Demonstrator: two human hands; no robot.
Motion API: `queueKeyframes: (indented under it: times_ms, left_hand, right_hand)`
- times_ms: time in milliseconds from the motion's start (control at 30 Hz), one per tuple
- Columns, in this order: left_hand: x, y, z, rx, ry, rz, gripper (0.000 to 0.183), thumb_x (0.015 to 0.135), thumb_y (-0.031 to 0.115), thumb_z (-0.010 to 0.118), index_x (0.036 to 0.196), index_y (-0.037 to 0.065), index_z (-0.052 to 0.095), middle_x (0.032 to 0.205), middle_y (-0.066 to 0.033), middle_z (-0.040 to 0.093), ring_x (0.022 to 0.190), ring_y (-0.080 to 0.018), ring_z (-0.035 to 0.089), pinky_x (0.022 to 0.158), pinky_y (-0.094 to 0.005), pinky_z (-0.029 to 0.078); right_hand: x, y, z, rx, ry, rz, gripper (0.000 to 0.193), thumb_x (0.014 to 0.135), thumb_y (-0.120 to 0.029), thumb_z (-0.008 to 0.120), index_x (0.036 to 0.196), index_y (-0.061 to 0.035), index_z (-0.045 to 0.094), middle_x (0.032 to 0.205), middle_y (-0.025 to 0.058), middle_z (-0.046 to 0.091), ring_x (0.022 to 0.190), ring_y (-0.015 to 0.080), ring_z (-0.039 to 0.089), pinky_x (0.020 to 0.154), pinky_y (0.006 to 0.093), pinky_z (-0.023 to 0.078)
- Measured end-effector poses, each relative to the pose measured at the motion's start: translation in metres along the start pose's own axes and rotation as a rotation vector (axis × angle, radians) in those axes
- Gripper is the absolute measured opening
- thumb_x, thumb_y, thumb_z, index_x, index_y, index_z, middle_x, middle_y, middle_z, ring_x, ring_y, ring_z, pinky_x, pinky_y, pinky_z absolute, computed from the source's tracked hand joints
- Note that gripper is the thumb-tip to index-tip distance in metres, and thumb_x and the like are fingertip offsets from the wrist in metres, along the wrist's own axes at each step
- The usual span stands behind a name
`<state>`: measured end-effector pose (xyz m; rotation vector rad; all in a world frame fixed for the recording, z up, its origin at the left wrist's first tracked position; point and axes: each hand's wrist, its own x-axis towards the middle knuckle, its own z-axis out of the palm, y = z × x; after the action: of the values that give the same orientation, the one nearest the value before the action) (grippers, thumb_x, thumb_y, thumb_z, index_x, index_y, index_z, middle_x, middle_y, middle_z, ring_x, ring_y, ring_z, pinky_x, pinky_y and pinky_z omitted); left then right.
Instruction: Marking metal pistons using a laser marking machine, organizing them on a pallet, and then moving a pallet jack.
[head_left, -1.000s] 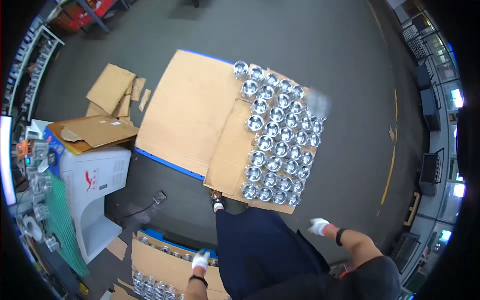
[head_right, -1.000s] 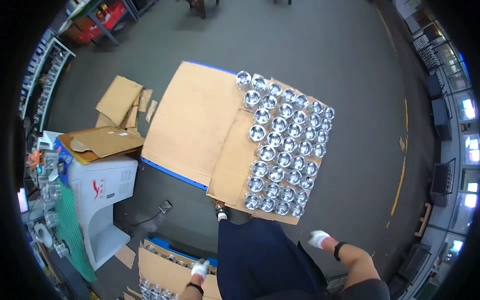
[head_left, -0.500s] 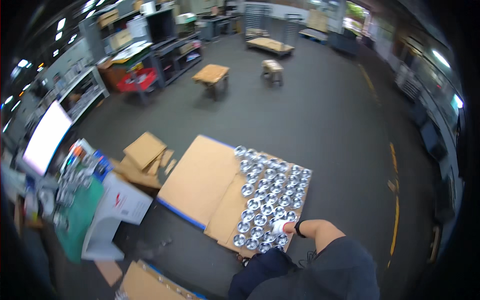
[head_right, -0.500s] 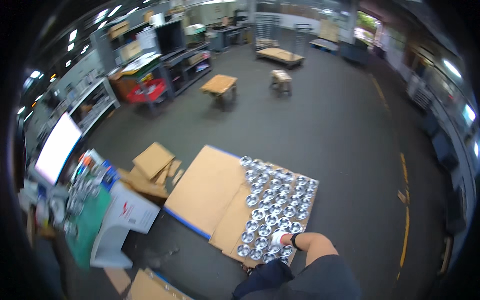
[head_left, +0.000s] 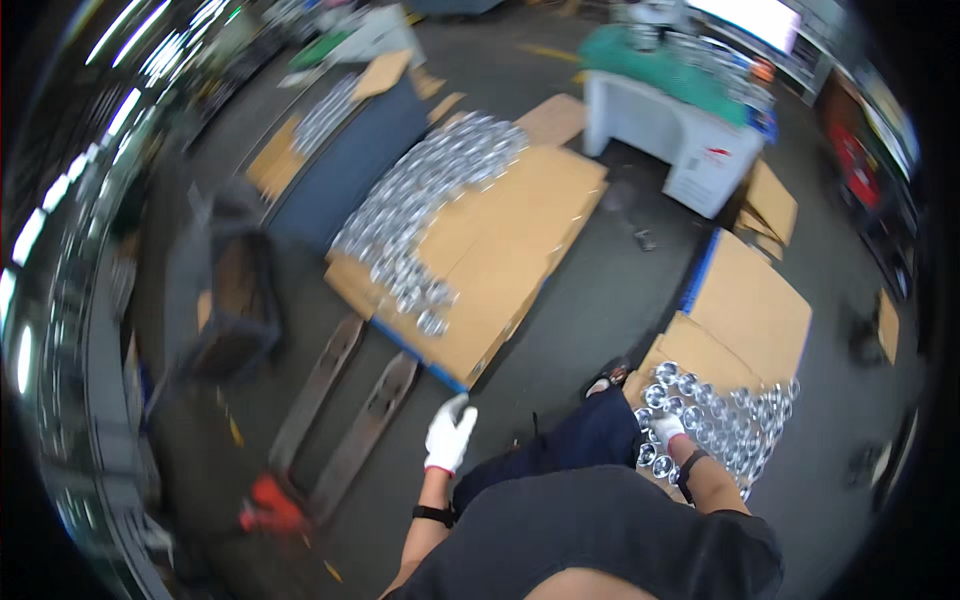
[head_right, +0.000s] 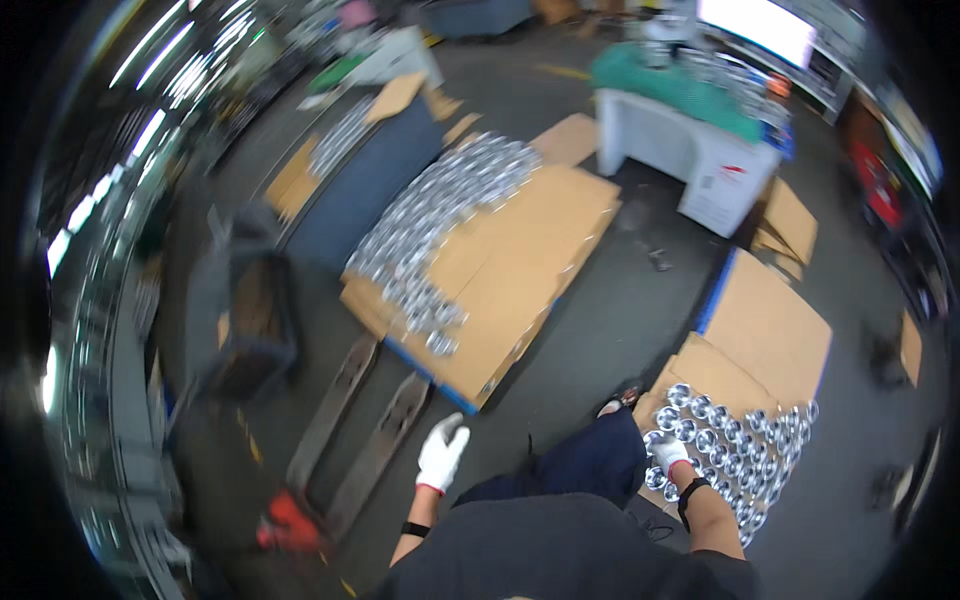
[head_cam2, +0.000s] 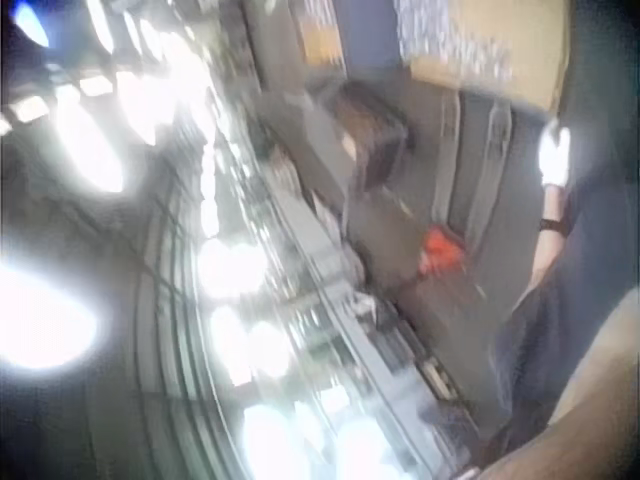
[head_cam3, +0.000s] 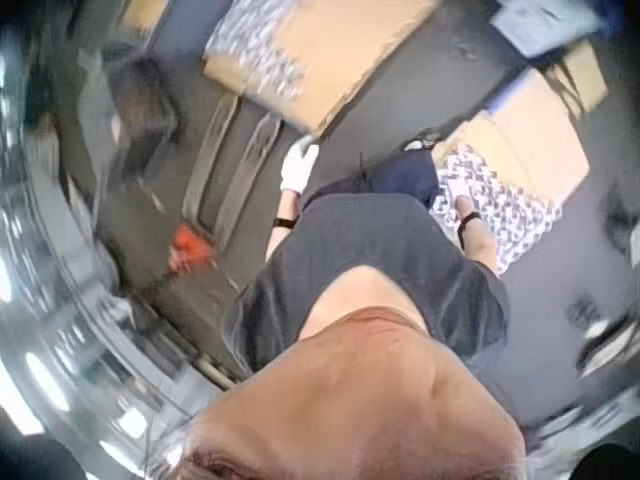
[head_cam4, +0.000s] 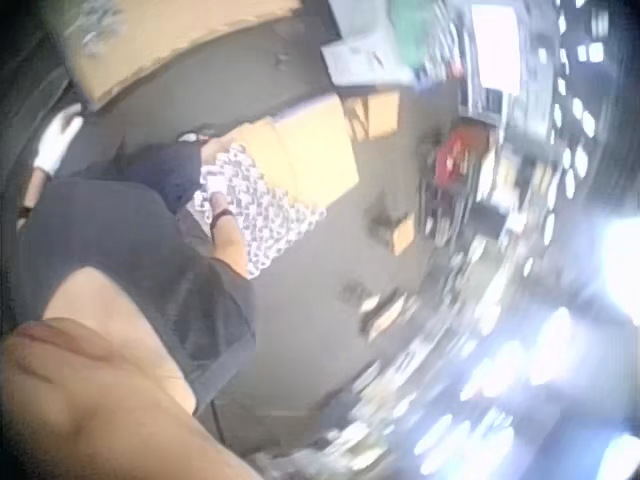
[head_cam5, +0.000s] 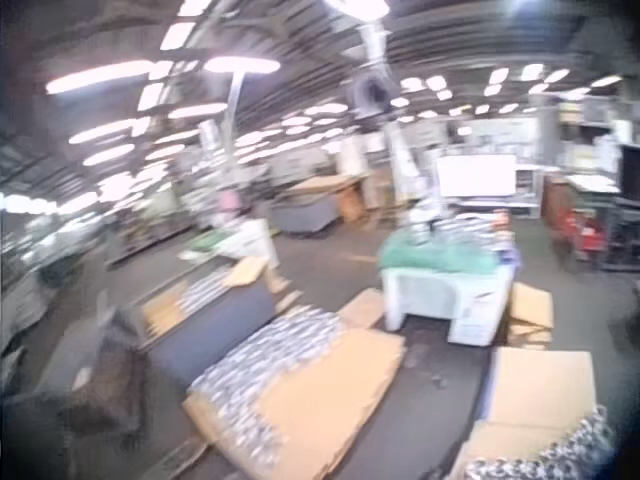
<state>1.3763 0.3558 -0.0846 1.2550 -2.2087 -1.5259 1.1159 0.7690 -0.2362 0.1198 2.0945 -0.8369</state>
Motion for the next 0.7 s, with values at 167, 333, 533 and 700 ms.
queueKeyframes:
  times_ms: [167,333,533,700]
  left_hand:
    - [-0.097,0.042,-0.151,-0.079,0.497,0.046,0.045,0.095,0.017,0.066,0.135,-0.002,0.056,0.136,-0.0164,0.060,0.126,-0.0256,0.057,0.109,-0.0372,0.043]
    - [-0.203,0.111,-0.281,-0.027,0.904,0.297,0.049,0.092,0.010,0.066,0.137,-0.004,0.053,0.142,-0.0173,0.054,0.133,-0.0270,0.050,0.114,-0.0397,0.036]
    - [-0.311,0.181,-0.317,0.554,1.224,0.708,0.081,0.088,0.052,0.069,0.138,-0.009,0.050,0.137,-0.0261,0.054,0.135,-0.0445,0.046,0.115,-0.0547,0.032]
    - [-0.365,0.223,-0.333,1.053,1.212,0.942,0.079,0.093,0.057,0.058,0.135,-0.009,0.051,0.141,-0.0326,0.049,0.135,-0.0492,0.043,0.118,-0.0526,0.026]
  right_hand:
    - [0.012,-0.101,0.055,-0.153,0.021,-0.517,0.031,0.086,-0.012,0.070,0.114,0.0006,0.066,0.104,0.0117,0.071,0.095,0.0188,0.066,0.086,0.0319,0.052]
    - [-0.129,-0.333,0.097,-0.156,0.032,-1.030,0.029,0.086,-0.012,0.070,0.113,-0.0012,0.067,0.108,0.0134,0.070,0.100,0.0246,0.068,0.088,0.0331,0.053]
    - [-0.320,-0.474,0.077,-0.018,0.169,-1.762,0.034,0.088,-0.007,0.069,0.120,0.0015,0.064,0.123,0.0153,0.065,0.115,0.0267,0.061,0.100,0.0368,0.047]
    - [-0.436,-0.507,0.057,0.310,0.384,-2.251,0.041,0.095,-0.011,0.060,0.134,0.0011,0.055,0.137,0.0208,0.056,0.129,0.0356,0.052,0.111,0.0450,0.040]
